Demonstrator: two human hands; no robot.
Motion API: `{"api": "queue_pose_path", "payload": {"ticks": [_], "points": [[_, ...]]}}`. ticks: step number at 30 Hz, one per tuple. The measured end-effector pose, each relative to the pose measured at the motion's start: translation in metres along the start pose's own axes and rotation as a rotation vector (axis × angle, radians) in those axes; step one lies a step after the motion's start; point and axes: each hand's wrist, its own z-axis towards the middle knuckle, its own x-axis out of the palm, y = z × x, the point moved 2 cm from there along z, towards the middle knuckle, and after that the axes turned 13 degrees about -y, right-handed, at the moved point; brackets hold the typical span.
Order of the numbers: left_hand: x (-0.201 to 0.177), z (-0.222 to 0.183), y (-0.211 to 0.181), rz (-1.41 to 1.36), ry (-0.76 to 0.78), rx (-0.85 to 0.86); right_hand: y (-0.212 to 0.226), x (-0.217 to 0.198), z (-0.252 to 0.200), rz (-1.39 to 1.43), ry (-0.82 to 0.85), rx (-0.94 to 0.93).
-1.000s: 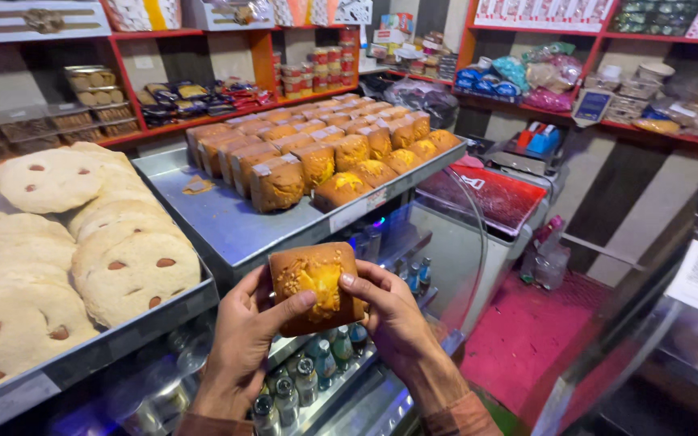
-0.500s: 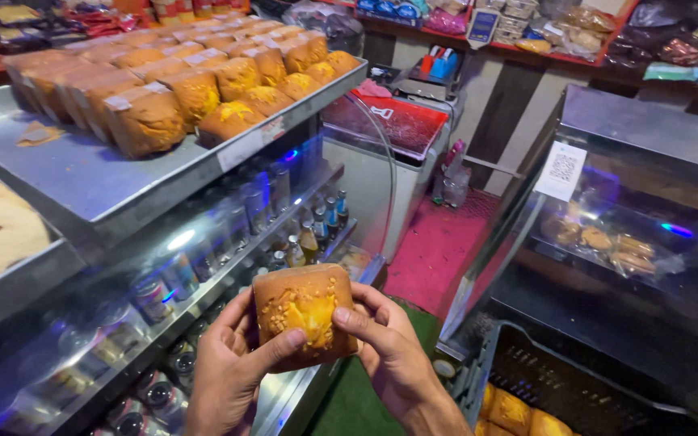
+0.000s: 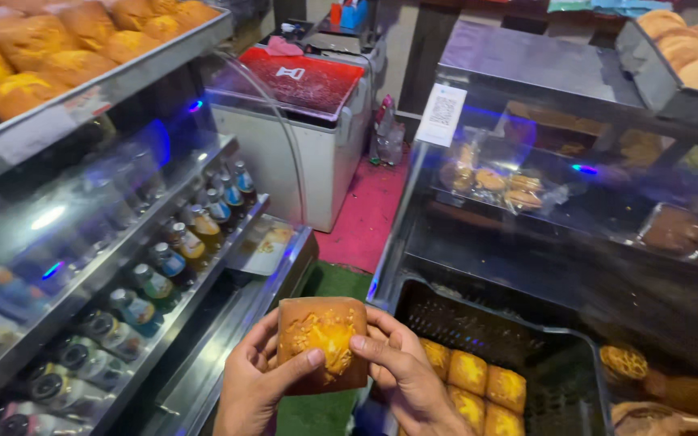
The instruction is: The person takes packaged bread loaves from a tray and stacks them into a plastic crate by hand.
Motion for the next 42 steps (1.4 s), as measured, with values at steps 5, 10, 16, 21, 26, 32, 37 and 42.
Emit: {"api": "queue_pose_path", "payload": {"ticks": [5,10,16,21,26,32,37,42], "points": [[0.061,-0.011,0.046,0.107,0.079,-0.090,0.028,-0.084,0.018,-0.040,-0.050,0.017],[0.118,-0.019,0.093,0.184,0.188,-0.199,0.037,-0.160,0.040,-0.050,-0.152,0.091],[0.160,-0.004,0.149,0.207,0.232,-0.326,0.022,-0.227,0.072,0.016,-0.232,0.127],[0.172,0.039,0.197,0.348,0.201,-0.323,0.002,-0.253,0.094,0.105,-0.251,0.183],[0.172,0.094,0.257,0.275,0.294,-0.359,-0.031,-0.270,0.117,0.222,-0.347,0.222],[0.175,0.129,0.301,0.233,0.264,-0.444,-0.055,-0.281,0.140,0.236,-0.460,0.268],[0.157,0.151,0.338,0.369,0.233,-0.436,-0.105,-0.315,0.161,0.043,-0.492,0.307],[0.128,0.186,0.390,0.647,0.201,-0.355,-0.153,-0.333,0.184,-0.109,-0.506,0.432]]}}
